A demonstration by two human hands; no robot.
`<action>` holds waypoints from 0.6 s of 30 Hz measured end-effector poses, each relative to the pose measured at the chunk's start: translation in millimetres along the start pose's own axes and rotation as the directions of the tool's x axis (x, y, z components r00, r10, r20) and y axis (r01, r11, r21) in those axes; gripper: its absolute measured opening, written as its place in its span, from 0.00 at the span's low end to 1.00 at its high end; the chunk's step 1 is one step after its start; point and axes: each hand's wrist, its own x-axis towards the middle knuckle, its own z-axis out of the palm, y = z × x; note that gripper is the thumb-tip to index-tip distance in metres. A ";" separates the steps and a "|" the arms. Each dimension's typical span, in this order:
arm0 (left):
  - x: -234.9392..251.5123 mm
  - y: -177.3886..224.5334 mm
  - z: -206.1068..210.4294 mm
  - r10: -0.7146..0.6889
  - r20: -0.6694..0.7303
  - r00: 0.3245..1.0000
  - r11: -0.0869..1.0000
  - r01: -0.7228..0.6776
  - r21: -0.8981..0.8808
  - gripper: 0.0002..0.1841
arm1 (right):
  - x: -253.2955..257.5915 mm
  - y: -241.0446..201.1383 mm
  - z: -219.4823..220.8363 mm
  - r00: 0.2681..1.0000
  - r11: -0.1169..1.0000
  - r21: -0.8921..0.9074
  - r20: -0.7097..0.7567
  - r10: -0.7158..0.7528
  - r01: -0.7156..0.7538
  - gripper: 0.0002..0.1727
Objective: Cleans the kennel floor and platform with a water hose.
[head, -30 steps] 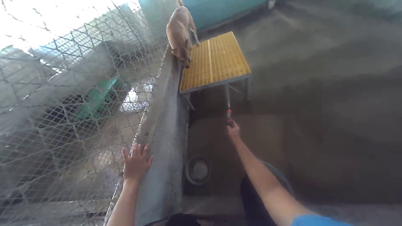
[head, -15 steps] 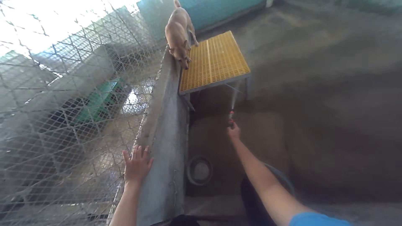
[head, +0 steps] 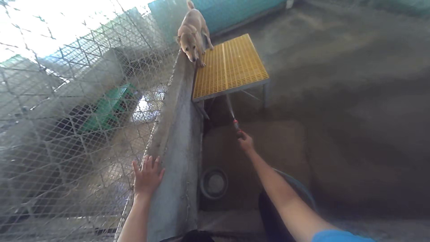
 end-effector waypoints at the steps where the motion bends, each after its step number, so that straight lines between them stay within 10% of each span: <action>1: 0.0 -0.4 0.7 -0.006 0.004 1.000 1.000 0.006 -0.022 0.31 | 2.0 1.6 0.1 1.000 1.000 -0.006 0.008 -0.010 0.010 0.30; 18: 0.9 2.6 -3.3 -0.010 0.019 1.000 1.000 0.010 0.016 0.31 | -5.1 -8.1 -1.4 0.999 0.998 -0.059 -0.035 0.032 -0.034 0.28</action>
